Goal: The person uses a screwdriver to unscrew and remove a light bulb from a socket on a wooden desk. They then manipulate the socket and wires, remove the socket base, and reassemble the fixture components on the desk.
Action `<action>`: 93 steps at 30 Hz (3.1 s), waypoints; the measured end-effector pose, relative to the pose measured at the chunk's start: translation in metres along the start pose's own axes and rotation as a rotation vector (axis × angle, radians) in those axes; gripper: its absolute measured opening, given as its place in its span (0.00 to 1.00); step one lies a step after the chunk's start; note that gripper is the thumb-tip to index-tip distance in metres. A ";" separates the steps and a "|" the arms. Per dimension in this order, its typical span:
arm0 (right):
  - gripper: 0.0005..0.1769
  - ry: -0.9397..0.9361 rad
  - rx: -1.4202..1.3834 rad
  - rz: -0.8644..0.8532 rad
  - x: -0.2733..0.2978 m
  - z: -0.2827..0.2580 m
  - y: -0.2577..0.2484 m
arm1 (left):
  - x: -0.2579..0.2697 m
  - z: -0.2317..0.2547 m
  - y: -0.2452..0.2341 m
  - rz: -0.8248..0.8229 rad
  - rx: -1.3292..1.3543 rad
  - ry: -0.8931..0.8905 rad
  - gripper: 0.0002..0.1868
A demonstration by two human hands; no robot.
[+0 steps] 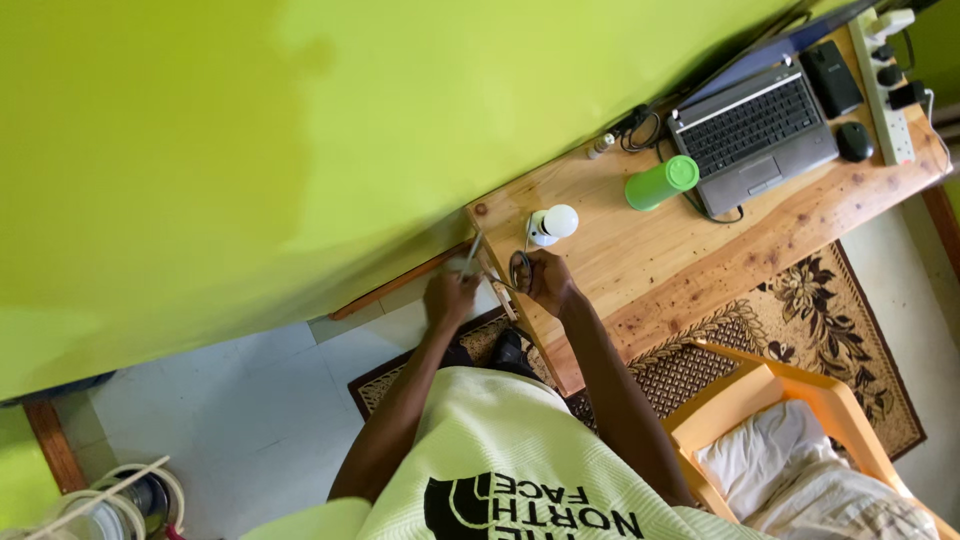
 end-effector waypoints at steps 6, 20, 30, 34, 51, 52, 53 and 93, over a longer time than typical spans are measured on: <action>0.20 0.060 0.355 0.243 -0.015 0.012 -0.019 | -0.033 0.062 0.024 0.004 -0.105 0.079 0.20; 0.21 -0.215 -0.274 0.187 -0.014 0.003 0.007 | 0.079 0.064 0.008 -0.373 0.501 0.057 0.21; 0.20 -0.045 -0.085 -0.101 -0.007 0.013 -0.007 | 0.007 0.026 -0.009 0.056 0.297 0.296 0.23; 0.20 0.062 0.103 0.031 -0.007 -0.005 -0.013 | -0.034 0.046 0.018 -0.020 0.062 0.075 0.24; 0.23 -0.398 0.796 0.295 -0.009 0.013 0.025 | -0.051 0.094 -0.007 -0.356 -0.211 0.014 0.09; 0.23 -0.444 0.582 0.267 -0.010 0.016 0.030 | -0.040 0.094 -0.008 -0.298 -0.097 0.036 0.10; 0.23 -0.491 0.366 0.238 -0.011 0.020 0.037 | -0.029 0.092 -0.010 -0.241 0.013 0.060 0.11; 0.20 -0.575 -0.431 0.223 -0.006 0.031 0.106 | -0.008 0.000 -0.080 -0.288 0.273 0.324 0.25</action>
Point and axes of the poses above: each hand's wrist, its own x-axis away from the middle knuckle, its own y-axis out of the palm, z = x × y, the point moved 1 cm from there along -x, towards the middle knuckle, and after that the axes turned 2 degrees about y, right-handed, at the moved point
